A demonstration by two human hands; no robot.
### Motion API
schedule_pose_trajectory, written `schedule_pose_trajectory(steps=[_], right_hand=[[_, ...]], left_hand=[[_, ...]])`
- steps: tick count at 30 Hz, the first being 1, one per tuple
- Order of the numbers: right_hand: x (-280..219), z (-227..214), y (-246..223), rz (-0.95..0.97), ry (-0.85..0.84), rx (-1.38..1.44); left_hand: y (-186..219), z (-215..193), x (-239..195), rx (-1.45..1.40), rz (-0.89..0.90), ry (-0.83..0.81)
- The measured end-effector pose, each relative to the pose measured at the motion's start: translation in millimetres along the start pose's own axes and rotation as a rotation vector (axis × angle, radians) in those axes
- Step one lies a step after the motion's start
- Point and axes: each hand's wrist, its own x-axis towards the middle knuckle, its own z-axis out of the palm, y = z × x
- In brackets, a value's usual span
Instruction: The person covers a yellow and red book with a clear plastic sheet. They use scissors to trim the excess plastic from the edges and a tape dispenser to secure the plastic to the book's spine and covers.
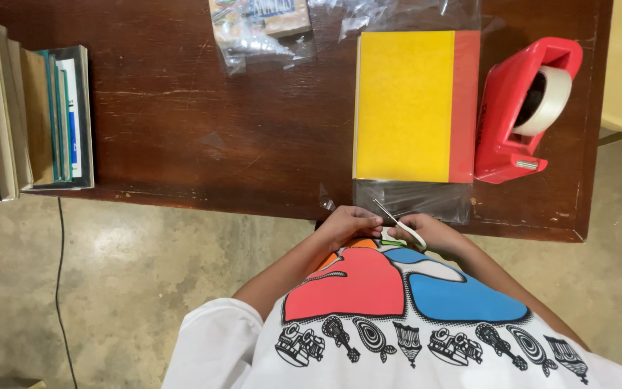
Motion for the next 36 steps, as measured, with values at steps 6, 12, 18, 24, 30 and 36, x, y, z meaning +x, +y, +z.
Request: schedule_pose_trajectory(steps=[6, 12, 18, 24, 30, 36], right_hand=[[14.3, 1.8, -10.0, 0.002, -0.008, 0.017], [28.6, 5.7, -22.6, 0.003, 0.012, -0.001], [29.2, 2.5, -48.8, -0.001, -0.002, -0.078], [34.5, -7.0, -63.9, 0.01, -0.022, -0.23], [47.8, -6.0, -71.4, 0.008, -0.06, -0.318], [49.6, -2.9, -72.6, 0.011, -0.074, -0.307]], left_hand=[[2.0, 2.6, -4.3, -0.038, 0.015, -0.013], [-6.0, -1.5, 0.1, -0.034, -0.033, 0.016], [4.9, 5.1, -8.6, -0.019, -0.024, 0.003], [0.7, 0.6, -1.7, -0.028, -0.037, -0.006], [4.8, 2.0, -7.9, -0.028, -0.035, 0.008], [18.6, -0.6, -15.2, 0.238, 0.015, -0.009]])
